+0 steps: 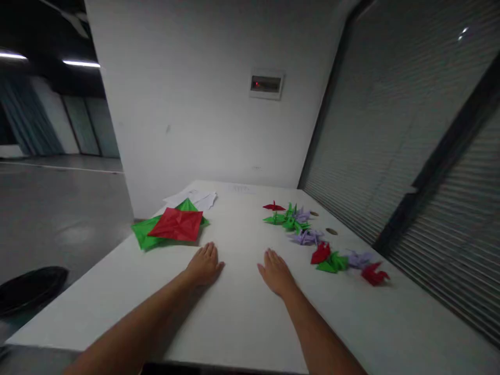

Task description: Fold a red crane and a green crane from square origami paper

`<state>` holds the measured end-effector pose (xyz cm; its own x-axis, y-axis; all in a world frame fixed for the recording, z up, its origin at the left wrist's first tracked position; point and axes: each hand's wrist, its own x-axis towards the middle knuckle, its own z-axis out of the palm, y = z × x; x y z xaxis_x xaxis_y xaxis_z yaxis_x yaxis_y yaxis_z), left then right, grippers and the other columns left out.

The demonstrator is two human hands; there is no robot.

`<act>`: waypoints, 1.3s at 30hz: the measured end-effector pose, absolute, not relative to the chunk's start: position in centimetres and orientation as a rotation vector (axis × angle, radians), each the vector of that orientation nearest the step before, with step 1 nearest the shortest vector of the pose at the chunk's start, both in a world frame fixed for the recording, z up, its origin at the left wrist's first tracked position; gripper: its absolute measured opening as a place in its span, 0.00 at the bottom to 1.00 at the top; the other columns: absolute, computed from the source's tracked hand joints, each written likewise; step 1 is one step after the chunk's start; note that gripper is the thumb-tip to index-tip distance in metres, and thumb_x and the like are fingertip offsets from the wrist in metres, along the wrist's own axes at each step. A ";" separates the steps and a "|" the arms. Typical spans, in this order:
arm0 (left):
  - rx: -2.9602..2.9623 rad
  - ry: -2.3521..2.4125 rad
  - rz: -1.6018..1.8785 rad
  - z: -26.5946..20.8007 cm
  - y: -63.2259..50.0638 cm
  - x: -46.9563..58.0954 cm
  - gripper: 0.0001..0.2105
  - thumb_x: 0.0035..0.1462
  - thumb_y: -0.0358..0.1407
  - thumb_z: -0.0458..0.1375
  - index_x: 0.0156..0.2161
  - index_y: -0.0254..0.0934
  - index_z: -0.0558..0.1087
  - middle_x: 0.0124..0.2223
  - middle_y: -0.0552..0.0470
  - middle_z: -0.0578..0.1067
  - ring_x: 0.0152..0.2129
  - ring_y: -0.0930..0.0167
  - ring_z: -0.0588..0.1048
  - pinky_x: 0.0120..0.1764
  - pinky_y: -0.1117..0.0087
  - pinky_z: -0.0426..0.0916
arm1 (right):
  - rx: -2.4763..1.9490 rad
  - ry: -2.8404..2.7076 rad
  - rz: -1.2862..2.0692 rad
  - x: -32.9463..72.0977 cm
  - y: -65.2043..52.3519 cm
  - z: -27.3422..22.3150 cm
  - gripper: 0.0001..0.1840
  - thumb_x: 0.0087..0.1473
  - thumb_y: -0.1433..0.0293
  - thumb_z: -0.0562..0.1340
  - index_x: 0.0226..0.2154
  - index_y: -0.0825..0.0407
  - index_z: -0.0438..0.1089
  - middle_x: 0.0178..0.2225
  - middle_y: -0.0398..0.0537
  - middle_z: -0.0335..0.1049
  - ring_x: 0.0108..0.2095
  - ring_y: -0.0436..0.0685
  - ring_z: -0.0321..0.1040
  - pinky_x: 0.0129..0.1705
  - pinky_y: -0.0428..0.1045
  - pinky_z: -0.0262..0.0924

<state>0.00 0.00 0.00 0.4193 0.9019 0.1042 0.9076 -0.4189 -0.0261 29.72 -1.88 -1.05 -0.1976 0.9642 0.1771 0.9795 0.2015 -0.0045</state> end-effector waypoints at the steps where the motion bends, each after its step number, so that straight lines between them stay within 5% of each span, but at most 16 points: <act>1: -2.576 -1.649 -0.121 -0.1 0.2 -0.1 0.35 0.70 0.49 0.42 0.67 0.15 0.58 0.69 0.22 0.56 0.68 0.47 0.55 0.65 0.50 0.53 | -1.899 -2.321 -0.159 29.8 -1.8 -1.1 0.37 0.68 0.58 0.48 0.66 0.72 0.56 0.68 0.73 0.52 0.69 0.71 0.50 0.69 0.60 0.44; 24: -2.574 -1.694 -0.209 -1.0 0.4 0.6 0.33 0.69 0.49 0.44 0.66 0.20 0.60 0.69 0.23 0.56 0.68 0.48 0.55 0.64 0.49 0.55 | -1.905 -2.259 -0.088 30.2 -1.6 -1.5 0.36 0.66 0.59 0.51 0.66 0.68 0.57 0.69 0.71 0.51 0.69 0.70 0.49 0.69 0.60 0.43; 28: -2.519 -1.680 -0.214 0.1 -0.1 1.1 0.31 0.68 0.47 0.47 0.63 0.22 0.65 0.66 0.24 0.63 0.64 0.48 0.62 0.60 0.50 0.61 | -1.891 -2.238 -0.064 30.2 -1.5 -1.5 0.36 0.66 0.59 0.52 0.66 0.68 0.58 0.69 0.71 0.52 0.69 0.70 0.50 0.69 0.62 0.44; 32: -2.555 -1.565 -0.150 3.5 0.6 -0.4 0.19 0.66 0.44 0.48 0.46 0.33 0.77 0.45 0.35 0.78 0.46 0.54 0.75 0.49 0.53 0.68 | -1.840 -2.203 -0.014 30.5 -1.5 -1.4 0.35 0.66 0.59 0.53 0.64 0.69 0.61 0.66 0.71 0.57 0.68 0.71 0.54 0.68 0.61 0.47; 39: -2.000 -1.885 -0.353 7.6 5.0 -9.4 0.18 0.64 0.40 0.49 0.52 0.34 0.73 0.54 0.33 0.73 0.53 0.49 0.68 0.50 0.52 0.64 | -1.733 -2.004 0.075 31.1 -1.6 -0.6 0.22 0.66 0.62 0.52 0.50 0.59 0.72 0.51 0.65 0.75 0.55 0.65 0.71 0.57 0.55 0.62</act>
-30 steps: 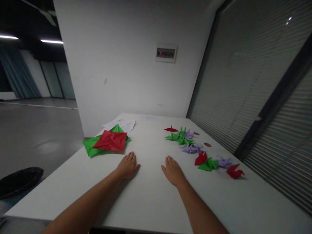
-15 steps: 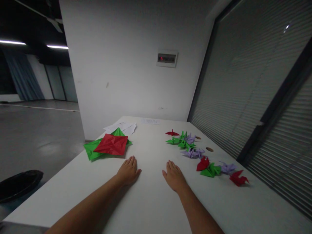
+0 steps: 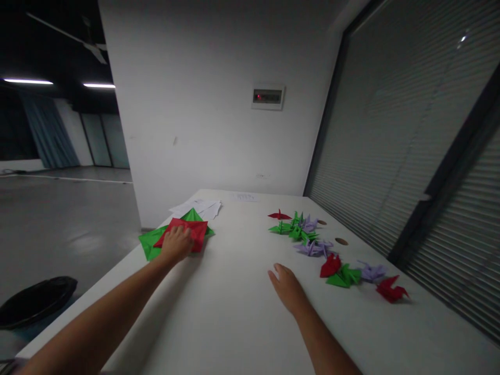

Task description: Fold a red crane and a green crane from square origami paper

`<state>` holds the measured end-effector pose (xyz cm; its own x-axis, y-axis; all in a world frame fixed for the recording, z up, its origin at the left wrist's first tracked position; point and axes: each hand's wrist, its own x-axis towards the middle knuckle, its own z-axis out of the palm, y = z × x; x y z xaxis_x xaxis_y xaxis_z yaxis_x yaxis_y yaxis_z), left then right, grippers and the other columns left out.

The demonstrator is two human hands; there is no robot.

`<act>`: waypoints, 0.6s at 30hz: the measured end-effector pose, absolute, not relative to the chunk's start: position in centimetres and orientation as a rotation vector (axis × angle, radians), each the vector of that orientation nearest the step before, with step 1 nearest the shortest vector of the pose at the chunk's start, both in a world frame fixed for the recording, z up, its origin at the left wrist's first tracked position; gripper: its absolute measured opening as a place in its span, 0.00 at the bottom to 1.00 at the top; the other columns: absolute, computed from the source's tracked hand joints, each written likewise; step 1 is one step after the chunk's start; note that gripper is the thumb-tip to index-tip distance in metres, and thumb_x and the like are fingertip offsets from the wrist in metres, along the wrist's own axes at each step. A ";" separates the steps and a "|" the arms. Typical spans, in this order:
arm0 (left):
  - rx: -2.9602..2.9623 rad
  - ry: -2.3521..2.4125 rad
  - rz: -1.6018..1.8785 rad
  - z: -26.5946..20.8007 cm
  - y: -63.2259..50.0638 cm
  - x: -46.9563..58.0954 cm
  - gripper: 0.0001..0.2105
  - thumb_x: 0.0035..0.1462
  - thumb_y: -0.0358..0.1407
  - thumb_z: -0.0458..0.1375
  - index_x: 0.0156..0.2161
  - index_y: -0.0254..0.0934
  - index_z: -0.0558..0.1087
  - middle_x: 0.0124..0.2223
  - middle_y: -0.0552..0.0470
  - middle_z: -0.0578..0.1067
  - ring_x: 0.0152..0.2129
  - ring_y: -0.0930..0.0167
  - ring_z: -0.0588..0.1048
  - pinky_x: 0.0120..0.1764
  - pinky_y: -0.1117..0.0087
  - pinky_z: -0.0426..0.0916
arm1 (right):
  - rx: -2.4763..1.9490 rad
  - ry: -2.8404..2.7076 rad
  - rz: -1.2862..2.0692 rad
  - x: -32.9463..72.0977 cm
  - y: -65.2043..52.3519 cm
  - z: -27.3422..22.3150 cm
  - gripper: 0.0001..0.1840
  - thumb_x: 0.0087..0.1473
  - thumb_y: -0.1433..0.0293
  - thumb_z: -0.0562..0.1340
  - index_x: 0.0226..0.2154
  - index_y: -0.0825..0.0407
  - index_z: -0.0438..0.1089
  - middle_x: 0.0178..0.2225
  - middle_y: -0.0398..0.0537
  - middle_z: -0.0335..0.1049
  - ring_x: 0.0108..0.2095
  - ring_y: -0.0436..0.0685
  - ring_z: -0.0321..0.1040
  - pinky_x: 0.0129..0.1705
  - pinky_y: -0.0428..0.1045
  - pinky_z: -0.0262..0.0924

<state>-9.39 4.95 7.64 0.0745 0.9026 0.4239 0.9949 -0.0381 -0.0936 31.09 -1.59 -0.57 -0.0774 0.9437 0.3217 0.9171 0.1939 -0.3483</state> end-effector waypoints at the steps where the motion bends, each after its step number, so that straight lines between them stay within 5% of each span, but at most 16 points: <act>1: -1.929 -1.961 -0.371 7.8 5.6 -10.8 0.20 0.64 0.41 0.48 0.54 0.33 0.71 0.54 0.32 0.73 0.54 0.48 0.68 0.51 0.51 0.63 | -1.717 -1.980 0.085 31.1 -1.6 -0.4 0.20 0.66 0.62 0.52 0.46 0.57 0.73 0.46 0.63 0.77 0.50 0.64 0.73 0.53 0.54 0.63; 10: -1.740 -2.644 -0.382 8.5 8.2 -17.7 0.31 0.55 0.55 0.55 0.55 0.31 0.70 0.52 0.27 0.76 0.49 0.42 0.75 0.45 0.50 0.68 | -1.677 -1.821 0.259 31.4 -1.8 0.1 0.13 0.60 0.62 0.55 0.33 0.51 0.71 0.33 0.53 0.77 0.36 0.59 0.74 0.39 0.49 0.62; 18: -1.790 -2.693 -0.537 9.7 8.3 -16.9 0.12 0.51 0.37 0.62 0.39 0.30 0.77 0.38 0.38 0.81 0.32 0.59 0.80 0.30 0.68 0.68 | -1.684 -1.770 0.328 31.4 -2.4 0.6 0.11 0.57 0.63 0.56 0.31 0.50 0.70 0.31 0.50 0.77 0.33 0.58 0.72 0.35 0.48 0.61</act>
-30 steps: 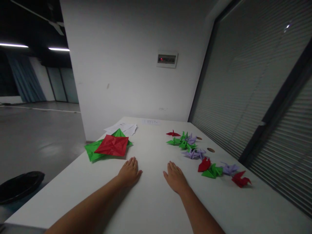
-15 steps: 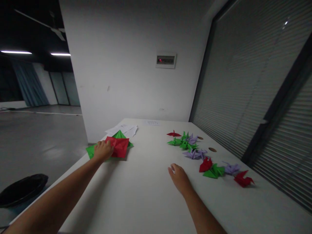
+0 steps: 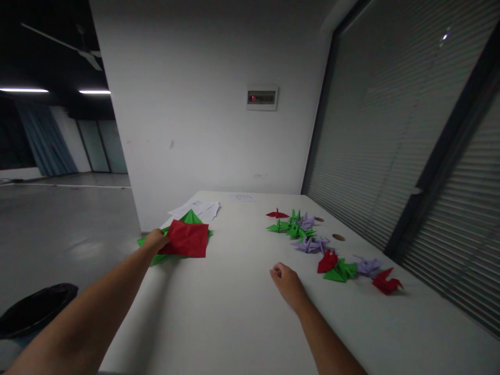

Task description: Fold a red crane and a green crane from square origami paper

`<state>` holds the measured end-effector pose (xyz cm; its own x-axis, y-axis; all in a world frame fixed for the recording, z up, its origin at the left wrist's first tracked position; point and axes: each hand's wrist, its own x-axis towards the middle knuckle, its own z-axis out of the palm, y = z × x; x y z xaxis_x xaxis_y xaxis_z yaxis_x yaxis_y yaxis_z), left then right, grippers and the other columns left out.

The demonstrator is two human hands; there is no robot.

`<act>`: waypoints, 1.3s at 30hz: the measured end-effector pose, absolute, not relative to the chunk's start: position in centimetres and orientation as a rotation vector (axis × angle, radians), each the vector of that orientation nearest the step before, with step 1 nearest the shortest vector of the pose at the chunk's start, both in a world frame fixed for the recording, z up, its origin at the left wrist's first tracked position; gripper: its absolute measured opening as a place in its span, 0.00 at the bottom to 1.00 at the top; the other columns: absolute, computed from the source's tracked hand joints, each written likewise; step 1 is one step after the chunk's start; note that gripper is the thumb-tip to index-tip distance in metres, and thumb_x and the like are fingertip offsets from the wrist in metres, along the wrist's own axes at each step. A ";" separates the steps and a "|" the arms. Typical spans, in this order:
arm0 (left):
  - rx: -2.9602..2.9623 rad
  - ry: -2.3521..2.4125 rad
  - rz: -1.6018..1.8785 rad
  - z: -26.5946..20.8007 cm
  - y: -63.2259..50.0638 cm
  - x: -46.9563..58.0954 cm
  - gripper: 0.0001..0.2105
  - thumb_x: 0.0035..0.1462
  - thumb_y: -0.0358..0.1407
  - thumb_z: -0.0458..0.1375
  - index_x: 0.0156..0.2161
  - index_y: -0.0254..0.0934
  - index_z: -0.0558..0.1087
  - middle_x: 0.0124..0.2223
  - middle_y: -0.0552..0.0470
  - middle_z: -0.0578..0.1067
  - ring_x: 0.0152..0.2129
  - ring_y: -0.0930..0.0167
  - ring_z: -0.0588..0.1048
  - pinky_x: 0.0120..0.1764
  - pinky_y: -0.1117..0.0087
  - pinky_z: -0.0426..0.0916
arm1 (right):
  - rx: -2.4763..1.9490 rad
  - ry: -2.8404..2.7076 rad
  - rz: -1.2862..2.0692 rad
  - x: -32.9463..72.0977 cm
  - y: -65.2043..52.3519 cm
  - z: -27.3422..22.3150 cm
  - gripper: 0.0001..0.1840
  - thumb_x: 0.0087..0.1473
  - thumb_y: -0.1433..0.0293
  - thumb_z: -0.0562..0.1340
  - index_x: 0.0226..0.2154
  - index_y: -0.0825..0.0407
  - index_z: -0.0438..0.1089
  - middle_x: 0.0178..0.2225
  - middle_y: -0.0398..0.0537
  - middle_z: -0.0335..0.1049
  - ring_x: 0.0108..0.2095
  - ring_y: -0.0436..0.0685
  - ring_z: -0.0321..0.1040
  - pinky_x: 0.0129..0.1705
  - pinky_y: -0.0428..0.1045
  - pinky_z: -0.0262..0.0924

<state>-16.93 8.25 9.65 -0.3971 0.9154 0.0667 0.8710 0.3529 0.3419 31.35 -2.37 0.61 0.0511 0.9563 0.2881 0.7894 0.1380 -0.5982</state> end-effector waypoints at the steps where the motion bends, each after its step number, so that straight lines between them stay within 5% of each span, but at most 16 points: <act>1: 1.655 2.456 0.521 10.2 8.2 -16.7 0.11 0.52 0.35 0.62 0.39 0.29 0.77 0.36 0.39 0.81 0.30 0.61 0.79 0.30 0.69 0.67 | -1.682 -1.768 0.334 31.3 -2.4 0.6 0.11 0.57 0.63 0.56 0.31 0.50 0.70 0.31 0.50 0.77 0.33 0.58 0.72 0.35 0.48 0.61; 9: 2.148 2.274 0.808 17.4 6.5 -13.1 0.13 0.66 0.36 0.54 0.45 0.29 0.77 0.38 0.45 0.80 0.38 0.61 0.75 0.41 0.64 0.67 | -1.635 -1.756 0.358 31.6 -2.3 0.5 0.11 0.56 0.63 0.56 0.31 0.50 0.70 0.30 0.50 0.77 0.33 0.58 0.73 0.36 0.48 0.62; 14: 2.560 1.941 0.760 17.5 3.0 -7.6 0.12 0.67 0.33 0.52 0.46 0.36 0.77 0.46 0.46 0.77 0.46 0.63 0.72 0.54 0.62 0.64 | -1.626 -1.686 0.334 32.1 -2.1 0.9 0.11 0.56 0.61 0.56 0.32 0.50 0.70 0.33 0.53 0.78 0.37 0.60 0.75 0.40 0.50 0.65; 25: 2.919 1.277 -0.078 4.3 -7.0 5.9 0.15 0.63 0.29 0.50 0.49 0.35 0.75 0.43 0.37 0.75 0.36 0.57 0.78 0.36 0.55 0.75 | -1.606 -1.675 0.317 32.1 -2.4 1.7 0.12 0.56 0.61 0.56 0.31 0.49 0.71 0.33 0.52 0.78 0.37 0.61 0.75 0.40 0.51 0.65; 30: 2.886 1.301 0.130 4.9 -7.2 6.9 0.23 0.67 0.52 0.47 0.46 0.36 0.76 0.41 0.38 0.75 0.32 0.58 0.78 0.32 0.56 0.75 | -1.596 -1.794 0.200 32.2 -2.5 1.6 0.11 0.57 0.65 0.56 0.34 0.51 0.73 0.35 0.54 0.77 0.40 0.62 0.73 0.45 0.53 0.66; 34: 2.852 1.280 0.360 6.2 -4.2 3.5 0.22 0.72 0.43 0.40 0.45 0.37 0.76 0.41 0.40 0.77 0.41 0.62 0.76 0.46 0.60 0.73 | -1.459 -2.002 0.056 31.1 -3.2 1.8 0.17 0.61 0.67 0.56 0.47 0.54 0.74 0.47 0.59 0.76 0.51 0.65 0.69 0.58 0.58 0.61; 36: 2.848 1.206 0.427 5.8 -2.2 1.4 0.20 0.71 0.43 0.45 0.55 0.39 0.74 0.53 0.39 0.76 0.52 0.60 0.73 0.57 0.57 0.68 | -1.358 -2.161 0.081 29.8 -3.6 1.8 0.23 0.63 0.64 0.56 0.57 0.54 0.70 0.57 0.59 0.71 0.60 0.65 0.63 0.64 0.59 0.56; 39: 2.826 1.107 0.322 4.0 0.4 -0.8 0.29 0.68 0.50 0.49 0.68 0.37 0.61 0.68 0.39 0.63 0.65 0.57 0.62 0.65 0.55 0.59 | -1.323 -2.390 0.145 27.9 -3.7 1.3 0.35 0.65 0.56 0.55 0.68 0.54 0.57 0.69 0.56 0.55 0.69 0.65 0.49 0.70 0.60 0.45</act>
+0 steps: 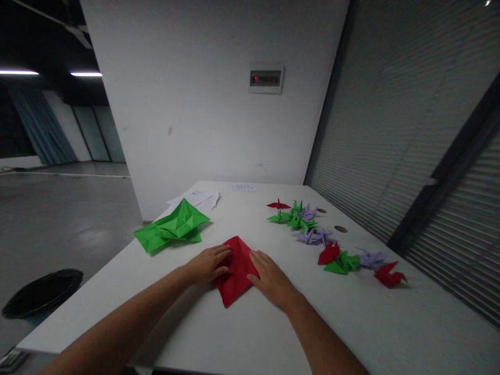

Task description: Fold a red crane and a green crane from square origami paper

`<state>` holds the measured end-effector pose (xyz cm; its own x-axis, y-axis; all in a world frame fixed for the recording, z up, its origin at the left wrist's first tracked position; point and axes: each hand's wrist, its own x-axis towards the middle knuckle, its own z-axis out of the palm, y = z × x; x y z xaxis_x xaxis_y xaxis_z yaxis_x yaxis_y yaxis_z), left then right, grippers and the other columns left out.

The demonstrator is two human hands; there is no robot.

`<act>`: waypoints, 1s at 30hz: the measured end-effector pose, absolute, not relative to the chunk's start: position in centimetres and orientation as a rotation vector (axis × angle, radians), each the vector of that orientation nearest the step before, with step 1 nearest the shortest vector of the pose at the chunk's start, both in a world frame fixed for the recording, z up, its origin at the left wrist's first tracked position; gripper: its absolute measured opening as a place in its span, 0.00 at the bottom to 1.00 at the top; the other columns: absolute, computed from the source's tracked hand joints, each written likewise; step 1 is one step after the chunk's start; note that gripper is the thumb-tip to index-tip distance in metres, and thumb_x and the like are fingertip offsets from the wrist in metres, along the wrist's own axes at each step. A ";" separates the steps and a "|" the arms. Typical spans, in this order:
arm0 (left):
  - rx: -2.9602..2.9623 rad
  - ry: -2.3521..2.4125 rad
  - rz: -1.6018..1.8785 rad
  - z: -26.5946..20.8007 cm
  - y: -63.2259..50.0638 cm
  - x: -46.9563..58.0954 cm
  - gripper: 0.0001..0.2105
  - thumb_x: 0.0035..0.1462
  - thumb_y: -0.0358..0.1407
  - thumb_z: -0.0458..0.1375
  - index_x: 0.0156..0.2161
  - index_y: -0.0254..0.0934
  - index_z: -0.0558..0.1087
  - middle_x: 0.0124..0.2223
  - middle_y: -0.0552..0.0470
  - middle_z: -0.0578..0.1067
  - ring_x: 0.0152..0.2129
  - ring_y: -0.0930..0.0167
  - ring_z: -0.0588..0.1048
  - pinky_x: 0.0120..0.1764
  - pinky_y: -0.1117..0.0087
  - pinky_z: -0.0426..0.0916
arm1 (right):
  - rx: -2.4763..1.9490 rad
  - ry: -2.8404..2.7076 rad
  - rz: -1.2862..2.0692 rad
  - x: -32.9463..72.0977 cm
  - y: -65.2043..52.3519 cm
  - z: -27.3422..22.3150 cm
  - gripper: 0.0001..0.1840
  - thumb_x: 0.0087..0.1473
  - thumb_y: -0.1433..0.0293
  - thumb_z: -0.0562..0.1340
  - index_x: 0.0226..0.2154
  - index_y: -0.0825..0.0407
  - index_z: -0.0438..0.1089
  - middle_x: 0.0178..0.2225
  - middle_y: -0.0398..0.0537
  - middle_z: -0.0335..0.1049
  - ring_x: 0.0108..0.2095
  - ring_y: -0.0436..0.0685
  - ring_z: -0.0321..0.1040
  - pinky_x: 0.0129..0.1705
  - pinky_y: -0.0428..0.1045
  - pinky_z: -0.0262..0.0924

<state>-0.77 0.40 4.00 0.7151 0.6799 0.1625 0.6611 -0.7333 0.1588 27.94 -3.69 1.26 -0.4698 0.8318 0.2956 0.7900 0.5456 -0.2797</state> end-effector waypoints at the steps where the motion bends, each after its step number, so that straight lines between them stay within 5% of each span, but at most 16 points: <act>1: 2.811 1.118 0.259 3.2 1.0 -1.1 0.32 0.67 0.52 0.49 0.69 0.35 0.59 0.70 0.36 0.61 0.66 0.55 0.60 0.65 0.54 0.58 | -1.358 -2.450 0.170 27.5 -3.6 1.0 0.37 0.65 0.53 0.55 0.69 0.55 0.54 0.71 0.56 0.51 0.71 0.66 0.46 0.71 0.61 0.42; 11: 2.798 1.315 0.063 0.5 3.6 0.7 0.38 0.68 0.58 0.40 0.71 0.30 0.53 0.73 0.31 0.49 0.70 0.52 0.52 0.65 0.50 0.53 | -1.638 -2.543 0.324 31.1 -0.3 1.4 0.37 0.67 0.52 0.49 0.71 0.53 0.48 0.73 0.53 0.43 0.73 0.67 0.38 0.71 0.64 0.33; 16: 2.788 1.318 0.131 0.3 3.9 2.5 0.39 0.68 0.57 0.40 0.71 0.28 0.54 0.73 0.31 0.50 0.70 0.53 0.51 0.66 0.52 0.52 | -1.734 -2.481 0.353 30.6 0.6 2.8 0.35 0.69 0.53 0.45 0.69 0.56 0.55 0.71 0.57 0.50 0.72 0.66 0.42 0.71 0.62 0.37; 20: 2.796 1.287 0.184 -0.2 4.0 2.8 0.39 0.68 0.57 0.40 0.71 0.27 0.55 0.72 0.30 0.50 0.70 0.52 0.52 0.66 0.52 0.51 | -1.687 -2.402 0.154 28.4 0.3 2.1 0.39 0.68 0.50 0.47 0.71 0.57 0.48 0.73 0.56 0.42 0.73 0.64 0.37 0.71 0.60 0.34; 30: 2.794 1.261 0.183 0.0 4.3 2.4 0.41 0.67 0.59 0.39 0.71 0.25 0.53 0.72 0.29 0.49 0.70 0.52 0.51 0.66 0.51 0.51 | -1.690 -2.514 0.260 27.8 0.0 1.3 0.42 0.67 0.49 0.49 0.71 0.60 0.47 0.73 0.59 0.42 0.73 0.65 0.39 0.71 0.61 0.36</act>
